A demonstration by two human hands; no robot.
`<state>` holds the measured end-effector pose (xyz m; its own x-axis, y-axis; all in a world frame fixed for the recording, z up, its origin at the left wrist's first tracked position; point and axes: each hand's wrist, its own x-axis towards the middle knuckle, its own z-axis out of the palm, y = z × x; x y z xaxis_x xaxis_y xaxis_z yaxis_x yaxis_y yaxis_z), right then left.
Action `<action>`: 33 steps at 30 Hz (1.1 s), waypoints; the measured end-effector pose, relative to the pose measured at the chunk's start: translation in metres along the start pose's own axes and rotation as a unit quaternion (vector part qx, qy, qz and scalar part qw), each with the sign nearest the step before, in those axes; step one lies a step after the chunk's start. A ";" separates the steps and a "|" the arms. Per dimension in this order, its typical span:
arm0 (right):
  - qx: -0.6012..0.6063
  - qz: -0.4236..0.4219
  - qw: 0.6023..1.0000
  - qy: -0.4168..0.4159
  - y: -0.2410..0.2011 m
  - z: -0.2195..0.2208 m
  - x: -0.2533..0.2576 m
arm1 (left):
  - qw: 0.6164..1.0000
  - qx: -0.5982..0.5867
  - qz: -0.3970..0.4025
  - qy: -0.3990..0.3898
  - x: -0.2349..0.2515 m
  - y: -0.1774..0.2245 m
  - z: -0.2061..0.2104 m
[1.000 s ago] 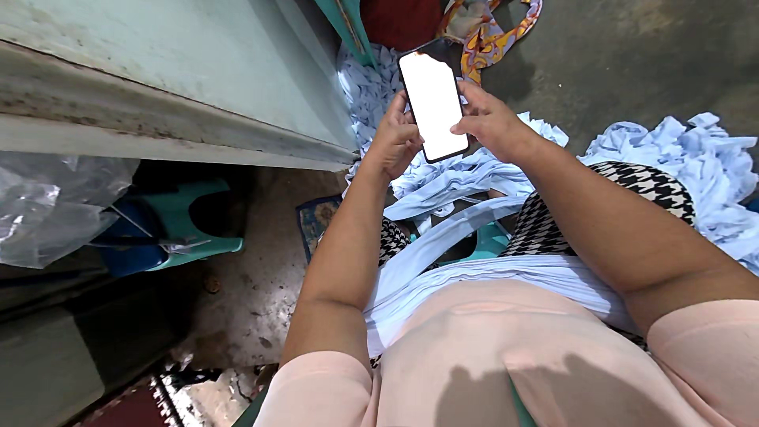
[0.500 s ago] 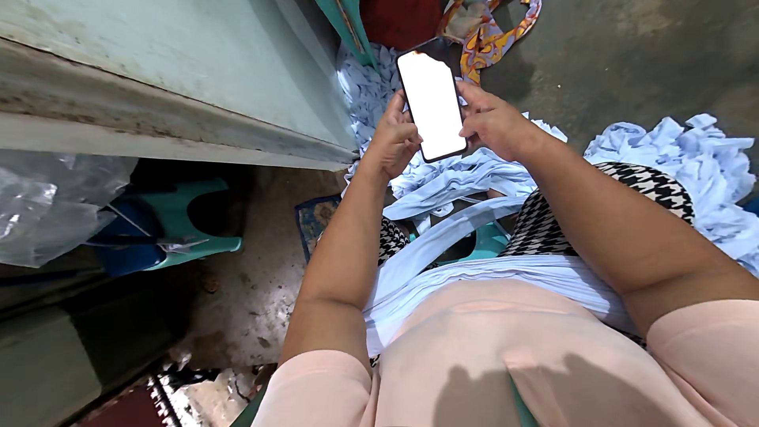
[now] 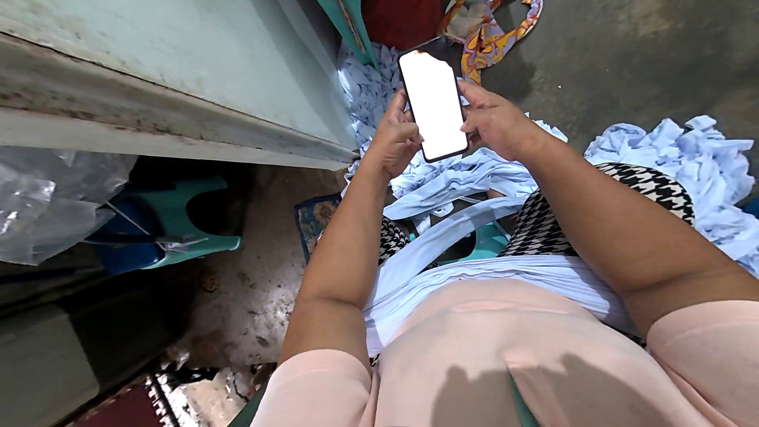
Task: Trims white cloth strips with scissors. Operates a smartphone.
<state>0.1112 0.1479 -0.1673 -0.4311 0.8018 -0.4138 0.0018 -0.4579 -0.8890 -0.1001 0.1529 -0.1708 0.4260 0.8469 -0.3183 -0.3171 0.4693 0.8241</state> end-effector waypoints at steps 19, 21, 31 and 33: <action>-0.031 -0.006 0.999 0.034 0.000 0.001 0.000 | 1.000 0.001 -0.006 -0.016 0.000 0.001 0.000; -0.034 -0.005 0.999 0.038 0.000 0.001 0.000 | 1.000 0.001 -0.008 -0.019 -0.001 0.002 0.000; -0.052 0.008 0.996 0.072 0.003 0.000 0.002 | 0.999 0.015 -0.011 -0.031 0.000 -0.002 0.001; -0.050 0.007 0.996 0.074 0.004 0.000 0.002 | 0.999 0.017 -0.010 -0.033 0.001 -0.002 0.001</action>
<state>0.1105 0.1476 -0.1715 -0.2927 0.8472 -0.4434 0.0999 -0.4341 -0.8953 -0.0988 0.1525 -0.1719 0.4878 0.8184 -0.3038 -0.2797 0.4762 0.8337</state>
